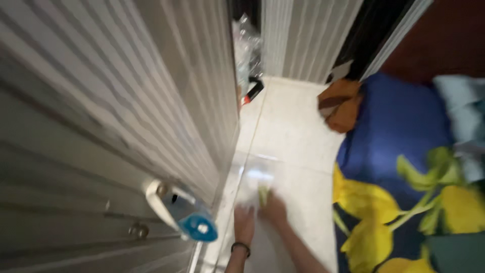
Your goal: The person folds a yellow cloth bag on a bed, then moves it to a closet before gathering and organizing several small items, including bottles and a small pouch, on a desk.
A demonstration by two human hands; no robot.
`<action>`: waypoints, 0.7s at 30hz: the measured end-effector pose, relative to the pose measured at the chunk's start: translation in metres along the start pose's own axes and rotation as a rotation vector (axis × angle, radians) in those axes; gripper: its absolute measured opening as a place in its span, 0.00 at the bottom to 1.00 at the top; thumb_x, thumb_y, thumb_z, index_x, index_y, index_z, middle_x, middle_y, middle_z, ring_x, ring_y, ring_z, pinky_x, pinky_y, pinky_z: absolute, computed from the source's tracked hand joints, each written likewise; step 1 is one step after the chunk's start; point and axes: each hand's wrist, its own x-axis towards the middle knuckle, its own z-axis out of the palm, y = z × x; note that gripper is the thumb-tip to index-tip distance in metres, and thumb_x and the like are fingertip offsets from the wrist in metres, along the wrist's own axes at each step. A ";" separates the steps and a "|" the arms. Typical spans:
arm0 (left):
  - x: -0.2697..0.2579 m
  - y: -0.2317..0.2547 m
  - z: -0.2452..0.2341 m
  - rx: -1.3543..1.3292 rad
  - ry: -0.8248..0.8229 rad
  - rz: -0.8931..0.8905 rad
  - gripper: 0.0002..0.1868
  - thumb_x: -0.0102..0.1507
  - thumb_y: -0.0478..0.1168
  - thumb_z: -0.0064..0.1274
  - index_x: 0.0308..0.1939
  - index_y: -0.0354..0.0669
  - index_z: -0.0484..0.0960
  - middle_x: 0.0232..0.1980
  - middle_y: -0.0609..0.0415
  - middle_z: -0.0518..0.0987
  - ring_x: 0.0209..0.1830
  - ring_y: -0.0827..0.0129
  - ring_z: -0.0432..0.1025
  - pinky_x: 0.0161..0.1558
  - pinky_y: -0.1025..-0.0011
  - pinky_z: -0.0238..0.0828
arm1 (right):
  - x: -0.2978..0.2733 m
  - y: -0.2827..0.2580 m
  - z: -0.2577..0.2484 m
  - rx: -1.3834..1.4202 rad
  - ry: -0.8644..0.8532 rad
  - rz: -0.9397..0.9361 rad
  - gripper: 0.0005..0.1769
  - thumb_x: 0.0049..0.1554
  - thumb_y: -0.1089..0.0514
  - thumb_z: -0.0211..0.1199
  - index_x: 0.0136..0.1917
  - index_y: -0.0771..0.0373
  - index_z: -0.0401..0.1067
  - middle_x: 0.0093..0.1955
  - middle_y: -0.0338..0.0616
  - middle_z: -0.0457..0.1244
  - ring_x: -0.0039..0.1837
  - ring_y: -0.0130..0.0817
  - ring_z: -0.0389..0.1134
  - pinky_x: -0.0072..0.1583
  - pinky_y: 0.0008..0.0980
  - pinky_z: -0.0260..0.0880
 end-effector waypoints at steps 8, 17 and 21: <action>-0.032 0.080 0.003 -0.373 -0.167 -0.746 0.27 0.64 0.45 0.51 0.63 0.30 0.71 0.58 0.39 0.78 0.58 0.52 0.75 0.60 0.61 0.71 | -0.093 -0.067 -0.141 0.485 -0.592 -0.045 0.23 0.55 0.49 0.67 0.60 0.63 0.73 0.59 0.53 0.69 0.62 0.45 0.70 0.63 0.42 0.69; -0.076 0.423 -0.164 -0.319 -0.296 -0.183 0.26 0.65 0.48 0.53 0.64 0.41 0.69 0.63 0.48 0.69 0.57 0.55 0.70 0.57 0.63 0.71 | -0.170 -0.142 -0.402 0.606 -0.053 -0.070 0.20 0.59 0.56 0.59 0.64 0.64 0.70 0.58 0.53 0.71 0.61 0.44 0.73 0.61 0.38 0.71; -0.101 0.562 -0.208 -0.377 -0.265 0.236 0.27 0.66 0.46 0.50 0.65 0.37 0.67 0.64 0.40 0.69 0.62 0.49 0.68 0.59 0.59 0.69 | -0.209 -0.173 -0.545 0.464 0.401 -0.368 0.20 0.63 0.58 0.53 0.66 0.65 0.70 0.62 0.57 0.69 0.63 0.47 0.70 0.62 0.40 0.69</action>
